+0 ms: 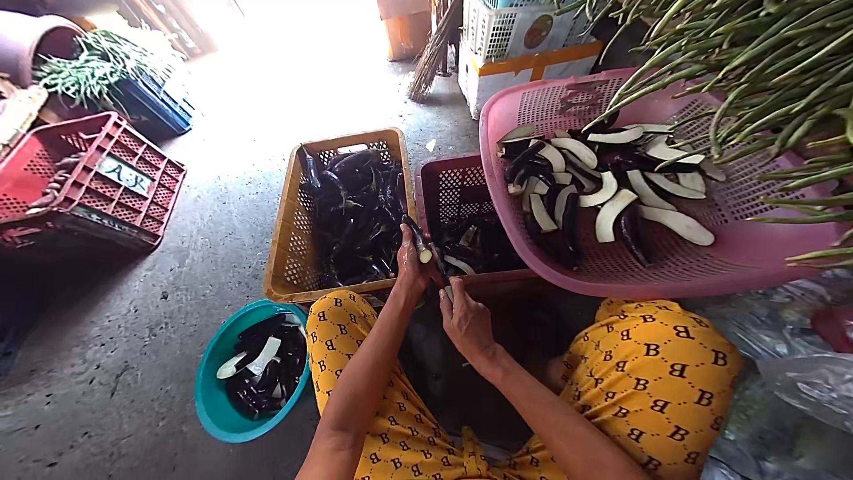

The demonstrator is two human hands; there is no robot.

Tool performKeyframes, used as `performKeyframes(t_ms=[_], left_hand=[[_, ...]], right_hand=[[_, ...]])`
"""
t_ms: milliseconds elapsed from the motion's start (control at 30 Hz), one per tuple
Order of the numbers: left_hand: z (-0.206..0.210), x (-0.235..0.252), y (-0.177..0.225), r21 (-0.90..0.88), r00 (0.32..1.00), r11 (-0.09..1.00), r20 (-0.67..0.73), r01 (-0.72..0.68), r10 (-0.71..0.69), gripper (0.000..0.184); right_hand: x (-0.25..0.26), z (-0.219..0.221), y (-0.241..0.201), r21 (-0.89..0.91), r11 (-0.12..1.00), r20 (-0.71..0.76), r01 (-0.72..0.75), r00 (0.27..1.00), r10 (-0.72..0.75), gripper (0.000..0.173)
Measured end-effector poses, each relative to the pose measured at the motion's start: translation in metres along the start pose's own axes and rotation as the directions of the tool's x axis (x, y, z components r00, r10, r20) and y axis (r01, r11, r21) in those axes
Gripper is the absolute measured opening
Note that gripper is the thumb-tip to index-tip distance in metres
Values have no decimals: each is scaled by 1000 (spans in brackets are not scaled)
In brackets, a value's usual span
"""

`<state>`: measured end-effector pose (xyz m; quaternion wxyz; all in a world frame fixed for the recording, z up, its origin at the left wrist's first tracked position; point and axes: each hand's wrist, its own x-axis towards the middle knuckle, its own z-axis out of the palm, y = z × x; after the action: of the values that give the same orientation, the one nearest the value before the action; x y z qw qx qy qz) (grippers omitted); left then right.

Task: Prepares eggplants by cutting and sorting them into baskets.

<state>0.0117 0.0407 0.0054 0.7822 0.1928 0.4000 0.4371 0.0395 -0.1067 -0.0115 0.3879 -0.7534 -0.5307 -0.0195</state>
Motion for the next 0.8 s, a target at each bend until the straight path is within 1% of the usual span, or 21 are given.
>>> performKeyframes(t_ms=[100,200,333,500,567,700,800], left_hand=[[3,-2,-2,-6,1000,1000,-10,6,-6,45],[4,-4,-2,8,1000,1000,-25,5,-5,44],[5,-6,-3,29,997,999,-75,13,-11,44],[3,-5,-7,118,994,991,-75,-65,74,44],[3,-5,-8,149,993,985,-70,-83,94,43],[4,-10,-14,242,995,966,-29,-86,96,44],[7,-14,-13,235,996,969,-43,-69,81,44]], right_hand=[[-2,2,0,-21,999,1,32,999,-32,31],[-3,5,-1,-61,998,25,24,999,-23,29],[-6,10,-2,-129,991,19,35,999,-32,26],[-4,9,-3,-174,984,28,45,999,-41,24],[-1,8,-3,-179,983,40,37,999,-30,23],[3,8,-1,-167,986,115,-13,993,33,25],[2,10,0,-140,989,111,-38,992,54,27]])
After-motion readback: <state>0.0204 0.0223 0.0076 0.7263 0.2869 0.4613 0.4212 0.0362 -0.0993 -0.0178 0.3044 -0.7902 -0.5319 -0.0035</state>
